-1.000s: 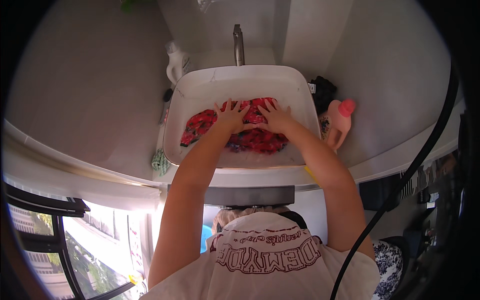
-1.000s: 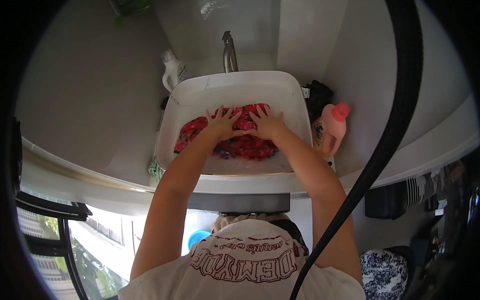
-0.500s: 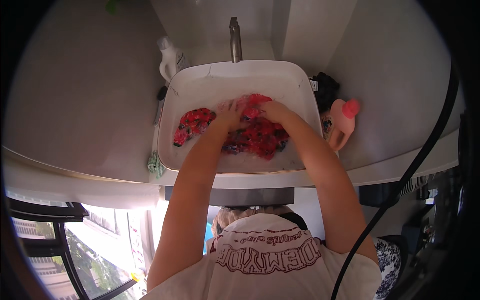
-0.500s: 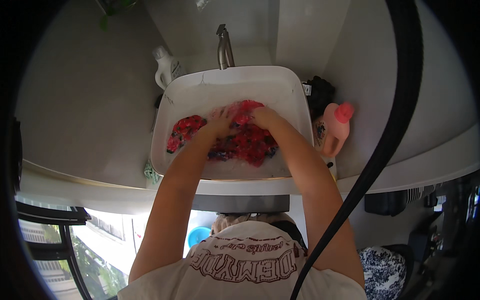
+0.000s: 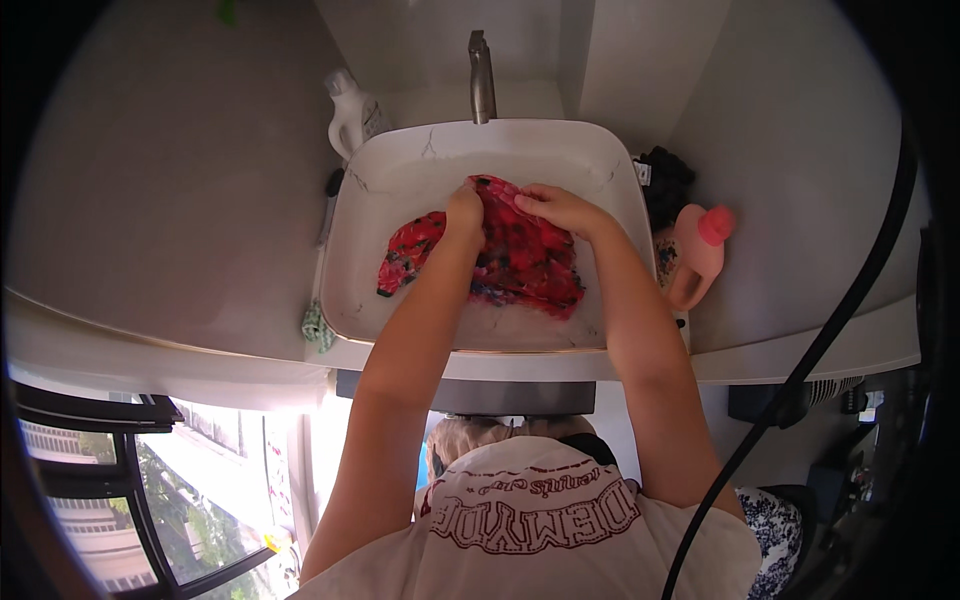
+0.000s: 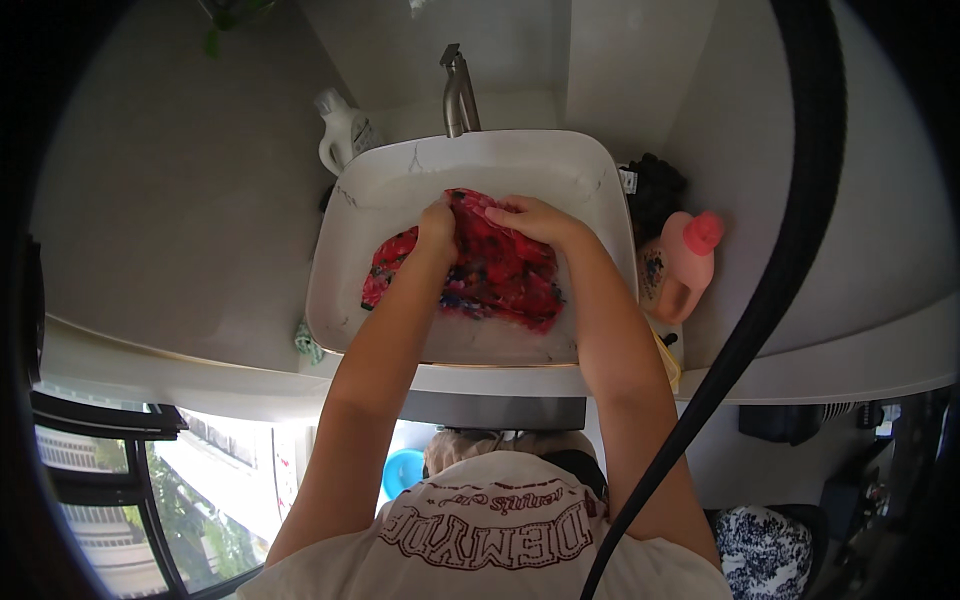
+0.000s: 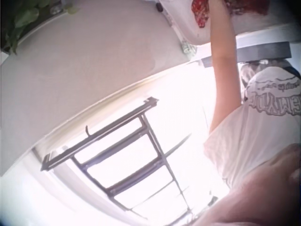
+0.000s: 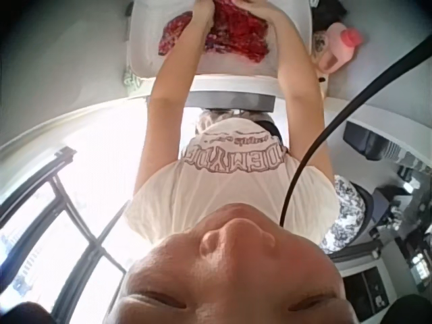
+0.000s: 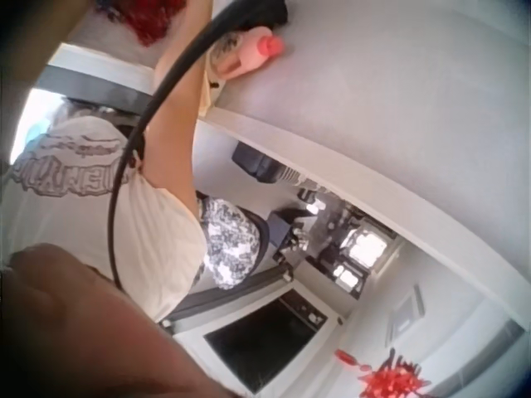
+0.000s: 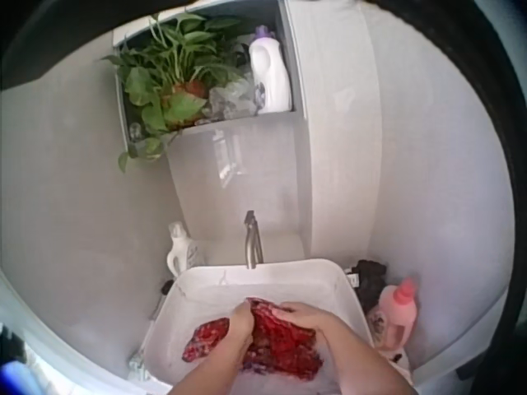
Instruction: The person stands at a bathroom sink and pours liquid detergent from a white bottle and a pink bottle into the basin. They then pick up a red floral garment and wash it by hand, scrubbing and wringing the fabric in the soapy water.
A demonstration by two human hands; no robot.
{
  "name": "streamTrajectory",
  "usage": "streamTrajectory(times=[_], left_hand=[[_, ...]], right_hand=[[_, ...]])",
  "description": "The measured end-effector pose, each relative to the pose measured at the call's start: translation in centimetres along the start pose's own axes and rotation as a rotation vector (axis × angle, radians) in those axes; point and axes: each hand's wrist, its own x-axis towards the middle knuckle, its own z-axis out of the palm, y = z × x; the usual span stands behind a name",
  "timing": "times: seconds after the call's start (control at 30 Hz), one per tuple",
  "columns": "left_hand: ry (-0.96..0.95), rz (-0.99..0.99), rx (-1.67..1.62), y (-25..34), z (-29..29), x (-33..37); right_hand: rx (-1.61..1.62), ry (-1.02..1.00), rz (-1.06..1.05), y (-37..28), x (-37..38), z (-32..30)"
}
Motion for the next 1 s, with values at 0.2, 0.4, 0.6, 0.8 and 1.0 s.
streamTrajectory(times=[0.2,0.4,0.6,0.8,1.0], left_hand=[[-0.140,-0.203,-0.213,-0.2,1.4,-0.5],[-0.760,-0.181,-0.405,-2.4,0.0,2.6],[-0.153,-0.285,0.025,4.5,3.6,-7.7],[-0.364,-0.263,-0.103,3.2,2.7,-4.8],[-0.322,-0.175,-0.247,6.2,2.0,-4.9]], right_hand=[[-0.492,0.559,-0.239,1.9,2.8,-2.1],[-0.742,0.529,-0.693,-4.2,-0.8,6.8],[-0.712,0.701,-0.581,-3.4,1.2,4.2],[-0.614,0.583,-0.192,-2.3,1.6,0.8],[-0.001,0.011,-0.002,-0.6,0.0,-2.7]])
